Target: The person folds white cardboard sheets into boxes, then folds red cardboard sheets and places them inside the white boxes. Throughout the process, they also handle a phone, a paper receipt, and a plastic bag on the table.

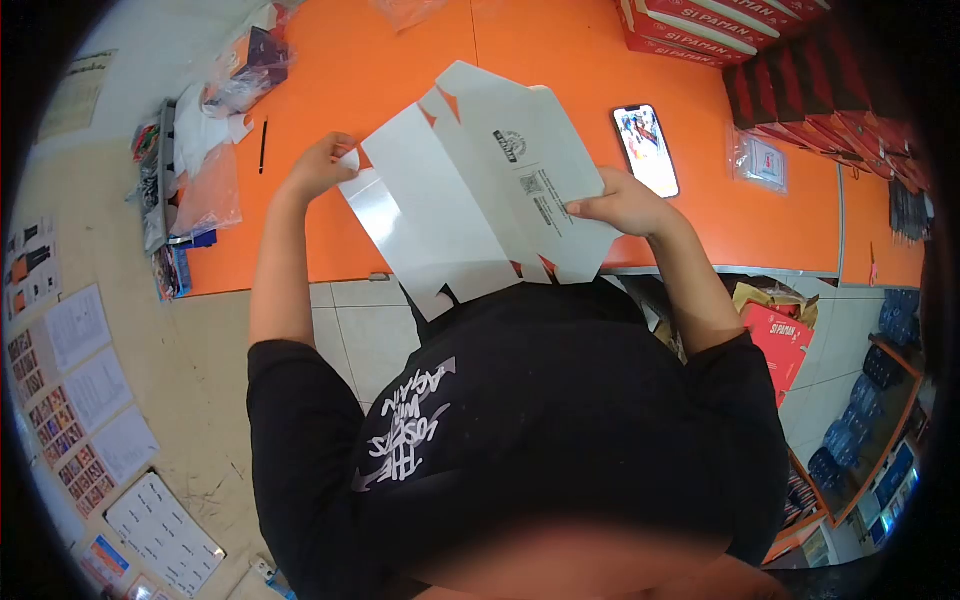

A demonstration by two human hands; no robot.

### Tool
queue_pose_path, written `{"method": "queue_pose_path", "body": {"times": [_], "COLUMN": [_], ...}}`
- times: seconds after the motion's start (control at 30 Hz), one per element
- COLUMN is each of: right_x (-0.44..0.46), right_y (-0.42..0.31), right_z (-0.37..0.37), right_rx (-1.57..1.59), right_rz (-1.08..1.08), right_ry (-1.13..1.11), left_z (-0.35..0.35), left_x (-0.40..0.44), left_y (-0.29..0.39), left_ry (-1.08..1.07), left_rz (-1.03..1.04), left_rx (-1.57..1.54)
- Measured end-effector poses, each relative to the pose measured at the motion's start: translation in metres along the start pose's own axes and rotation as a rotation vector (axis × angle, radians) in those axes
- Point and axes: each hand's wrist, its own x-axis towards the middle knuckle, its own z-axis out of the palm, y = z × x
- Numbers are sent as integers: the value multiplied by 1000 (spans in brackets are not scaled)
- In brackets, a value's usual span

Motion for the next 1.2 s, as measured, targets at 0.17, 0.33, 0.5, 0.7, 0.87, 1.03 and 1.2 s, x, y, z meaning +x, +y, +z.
{"method": "queue_pose_path", "body": {"times": [0.17, 0.33, 0.5, 0.7, 0.87, 1.03, 1.2], "right_x": [13, 29, 36, 46, 57, 58, 52], "right_y": [7, 33, 16, 29, 20, -38, -44], "right_z": [1, -20, -22, -31, -25, 11, 11], "right_rx": [27, 168, 276, 303, 186, 206, 353], "right_rz": [49, 267, 255, 253, 202, -16, -67], "right_ry": [76, 119, 176, 200, 134, 39, -40], "left_z": [6, 42, 91, 148, 82, 4, -35], "left_x": [5, -10, -36, -77, -50, 8, 14], "left_y": [30, 39, 43, 31, 54, 36, 114], "left_ry": [-373, 142, 409, 741, 143, 342, -141], "left_rz": [-43, -26, -77, 141, -229, 349, -36], "left_rx": [514, 677, 632, 457, 434, 564, -19]}}
